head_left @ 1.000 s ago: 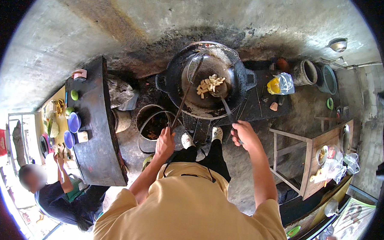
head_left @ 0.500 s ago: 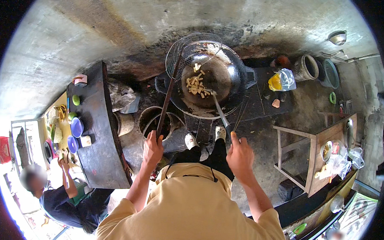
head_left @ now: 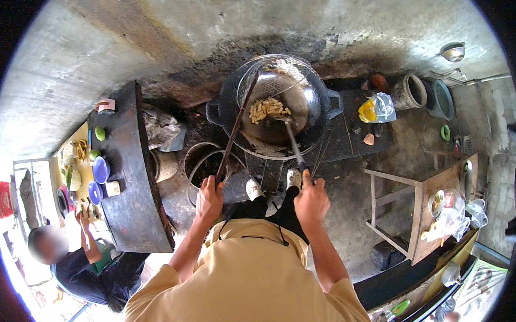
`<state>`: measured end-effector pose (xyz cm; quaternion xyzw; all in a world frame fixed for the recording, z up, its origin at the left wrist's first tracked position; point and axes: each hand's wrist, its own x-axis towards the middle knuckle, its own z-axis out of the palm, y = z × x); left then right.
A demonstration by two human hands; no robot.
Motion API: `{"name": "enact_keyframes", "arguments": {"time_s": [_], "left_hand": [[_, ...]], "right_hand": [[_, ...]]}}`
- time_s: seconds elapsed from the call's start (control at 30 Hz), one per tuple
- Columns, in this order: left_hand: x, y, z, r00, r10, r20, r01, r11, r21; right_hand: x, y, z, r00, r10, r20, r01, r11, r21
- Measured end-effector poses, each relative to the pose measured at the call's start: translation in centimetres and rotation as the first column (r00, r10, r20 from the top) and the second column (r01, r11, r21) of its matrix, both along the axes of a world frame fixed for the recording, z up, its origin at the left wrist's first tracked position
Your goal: The person transfers sliced food items from a plate into a wok and stirs them continuously with a spatula and a strainer. The person uses both tools to keep the food moving in the hot oil.
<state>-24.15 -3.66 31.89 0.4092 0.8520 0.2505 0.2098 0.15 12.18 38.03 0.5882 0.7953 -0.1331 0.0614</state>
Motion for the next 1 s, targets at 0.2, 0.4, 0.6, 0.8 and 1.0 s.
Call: {"name": "enact_keyframes", "arguments": {"time_s": [0.2,0.4,0.6,0.8,1.0], "left_hand": [[-0.6,0.0,0.1,0.996,0.007,-0.094,0.000,0.997,0.073],[-0.8,0.1,-2.2,0.995,0.037,-0.091,-0.043,0.997,-0.061],[-0.2,-0.4,-3.9,0.997,0.027,-0.074,-0.027,1.000,-0.010],[-0.1,-0.4,-3.9,0.999,-0.004,-0.041,0.004,1.000,-0.013],[-0.3,0.3,-2.5,0.995,0.057,-0.082,-0.056,0.998,0.010]], "right_hand": [[1.9,1.7,-0.5,0.988,-0.114,-0.105,0.117,0.993,0.027],[0.9,4.2,-6.8,0.820,-0.205,-0.535,0.157,0.978,-0.134],[1.5,2.0,-7.4,0.455,-0.631,-0.628,0.116,0.741,-0.661],[0.4,-2.2,-6.1,0.594,-0.377,-0.711,0.095,0.910,-0.404],[-0.1,-1.2,-5.9,0.225,-0.879,-0.422,0.118,0.454,-0.883]]}}
